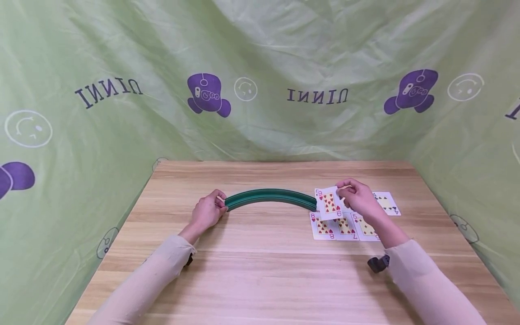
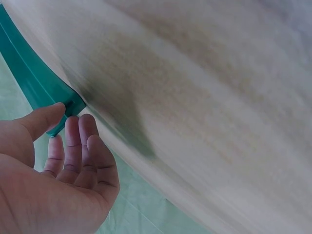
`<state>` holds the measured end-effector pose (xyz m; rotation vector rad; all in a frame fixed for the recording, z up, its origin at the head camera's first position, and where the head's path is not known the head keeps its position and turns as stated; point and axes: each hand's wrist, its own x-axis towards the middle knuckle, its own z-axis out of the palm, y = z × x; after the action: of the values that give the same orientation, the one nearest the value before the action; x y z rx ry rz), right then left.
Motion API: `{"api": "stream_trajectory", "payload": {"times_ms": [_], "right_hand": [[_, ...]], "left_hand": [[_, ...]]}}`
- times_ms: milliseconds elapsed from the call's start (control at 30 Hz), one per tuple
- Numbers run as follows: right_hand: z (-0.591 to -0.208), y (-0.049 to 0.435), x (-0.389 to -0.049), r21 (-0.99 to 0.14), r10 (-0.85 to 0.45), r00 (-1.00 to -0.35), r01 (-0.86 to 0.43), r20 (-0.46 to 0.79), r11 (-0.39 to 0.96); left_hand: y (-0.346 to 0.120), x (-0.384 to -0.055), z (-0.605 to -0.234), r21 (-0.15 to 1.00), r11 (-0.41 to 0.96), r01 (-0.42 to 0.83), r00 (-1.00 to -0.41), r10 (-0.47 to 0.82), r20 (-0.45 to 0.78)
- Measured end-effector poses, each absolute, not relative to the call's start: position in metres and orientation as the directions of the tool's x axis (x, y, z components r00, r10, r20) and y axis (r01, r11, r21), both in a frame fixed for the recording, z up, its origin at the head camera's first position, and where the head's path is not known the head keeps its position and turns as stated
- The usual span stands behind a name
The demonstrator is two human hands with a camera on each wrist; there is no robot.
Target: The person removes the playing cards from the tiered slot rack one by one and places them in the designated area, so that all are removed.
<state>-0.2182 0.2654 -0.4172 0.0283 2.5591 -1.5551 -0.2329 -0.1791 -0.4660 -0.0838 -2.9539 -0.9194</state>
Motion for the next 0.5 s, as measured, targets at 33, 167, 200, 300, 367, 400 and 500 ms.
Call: {"api": "stream_trajectory", "payload": {"times_ms": [33, 167, 200, 300, 367, 400, 500], "right_hand": [[-0.417, 0.268, -0.217, -0.882, -0.056, -0.989, 0.094, -0.134, 0.461], [-0.417, 0.276, -0.213, -0.884, -0.042, -0.99, 0.098, -0.132, 0.458], [-0.417, 0.278, -0.212, -0.882, -0.04, -0.991, 0.097, -0.13, 0.461], [-0.419, 0.283, -0.21, -0.875, -0.03, -0.991, 0.098, -0.127, 0.474], [-0.42, 0.287, -0.209, -0.87, -0.023, -0.991, 0.101, -0.128, 0.483], [-0.421, 0.289, -0.209, -0.869, -0.019, -0.992, 0.102, -0.126, 0.484], [-0.422, 0.295, -0.207, -0.86, -0.006, -0.993, 0.096, -0.115, 0.501]], "left_hand": [[-0.179, -0.233, -0.466, 0.566, 0.822, 0.064, -0.998, 0.036, 0.06], [-0.179, -0.234, -0.466, 0.562, 0.825, 0.058, -0.998, 0.031, 0.057], [-0.179, -0.234, -0.465, 0.561, 0.826, 0.057, -0.998, 0.031, 0.057], [-0.179, -0.233, -0.465, 0.559, 0.827, 0.057, -0.998, 0.031, 0.056], [-0.179, -0.233, -0.465, 0.56, 0.826, 0.059, -0.998, 0.034, 0.054], [-0.179, -0.233, -0.465, 0.561, 0.826, 0.06, -0.998, 0.036, 0.054], [-0.178, -0.233, -0.464, 0.564, 0.824, 0.057, -0.998, 0.036, 0.048]]}}
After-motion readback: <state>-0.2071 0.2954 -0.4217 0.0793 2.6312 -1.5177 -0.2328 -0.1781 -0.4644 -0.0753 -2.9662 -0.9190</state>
